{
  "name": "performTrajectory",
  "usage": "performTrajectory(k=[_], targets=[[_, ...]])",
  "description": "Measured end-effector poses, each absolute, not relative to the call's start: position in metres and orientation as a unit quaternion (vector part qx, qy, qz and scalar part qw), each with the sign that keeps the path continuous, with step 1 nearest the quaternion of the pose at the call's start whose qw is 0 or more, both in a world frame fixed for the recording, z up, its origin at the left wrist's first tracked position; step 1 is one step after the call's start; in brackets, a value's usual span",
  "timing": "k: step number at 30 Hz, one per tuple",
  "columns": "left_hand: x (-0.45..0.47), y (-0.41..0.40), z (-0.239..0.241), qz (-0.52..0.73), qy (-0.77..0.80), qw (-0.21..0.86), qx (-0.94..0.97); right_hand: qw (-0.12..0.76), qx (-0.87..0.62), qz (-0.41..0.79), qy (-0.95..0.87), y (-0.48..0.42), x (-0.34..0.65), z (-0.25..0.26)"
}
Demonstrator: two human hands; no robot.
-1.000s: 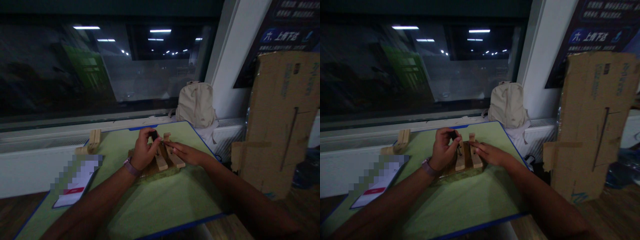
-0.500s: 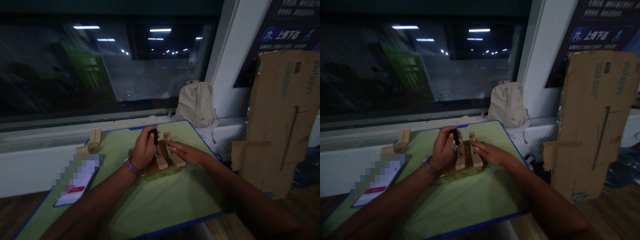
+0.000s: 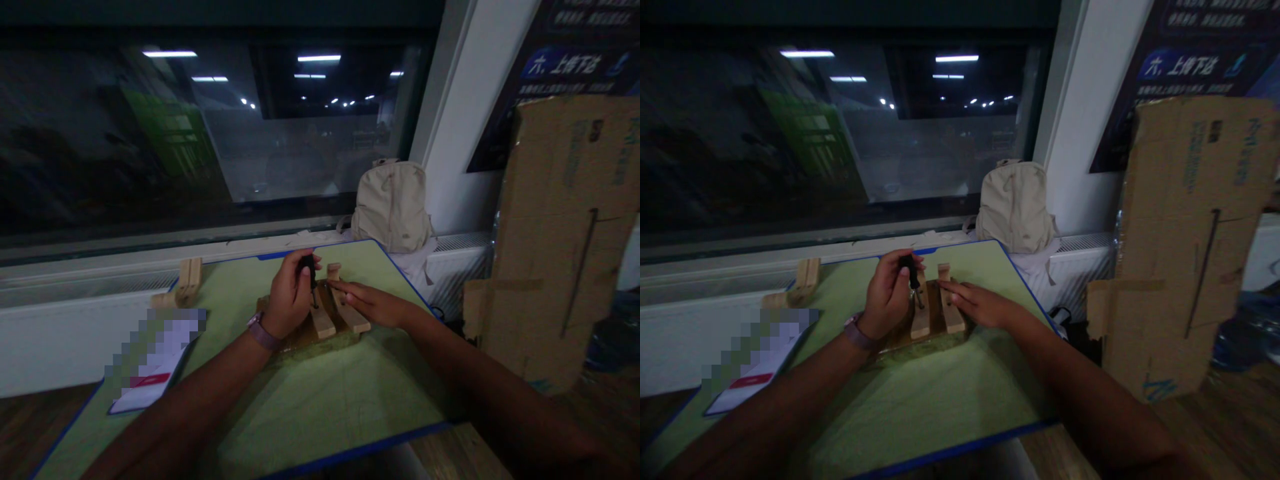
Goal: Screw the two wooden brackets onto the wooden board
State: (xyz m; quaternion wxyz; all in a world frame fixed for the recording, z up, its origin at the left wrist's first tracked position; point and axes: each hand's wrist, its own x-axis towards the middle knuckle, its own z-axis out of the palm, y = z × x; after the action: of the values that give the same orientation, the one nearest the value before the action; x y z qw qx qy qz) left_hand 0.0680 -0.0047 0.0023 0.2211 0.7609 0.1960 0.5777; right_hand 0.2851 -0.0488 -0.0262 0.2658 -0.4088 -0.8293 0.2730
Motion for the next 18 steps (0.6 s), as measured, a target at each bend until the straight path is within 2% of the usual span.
performTrajectory(k=[6,14,18], targets=[[0.0647,-0.0031,0.0106,0.590,0.227,0.087,0.770,0.265,-0.404,0.269,-0.833,-0.0499,0.2856,-0.0255],[0.0678,-0.0052,0.0011,0.573,0.210,0.201,0.766,0.263,-0.412,0.273,-0.828,-0.0485,0.2873,-0.0282],[0.0660,-0.0038,0.0062,0.589,0.189,0.112,0.778,0.264,-0.412,0.277,-0.827,-0.0493,0.2857,-0.0259]])
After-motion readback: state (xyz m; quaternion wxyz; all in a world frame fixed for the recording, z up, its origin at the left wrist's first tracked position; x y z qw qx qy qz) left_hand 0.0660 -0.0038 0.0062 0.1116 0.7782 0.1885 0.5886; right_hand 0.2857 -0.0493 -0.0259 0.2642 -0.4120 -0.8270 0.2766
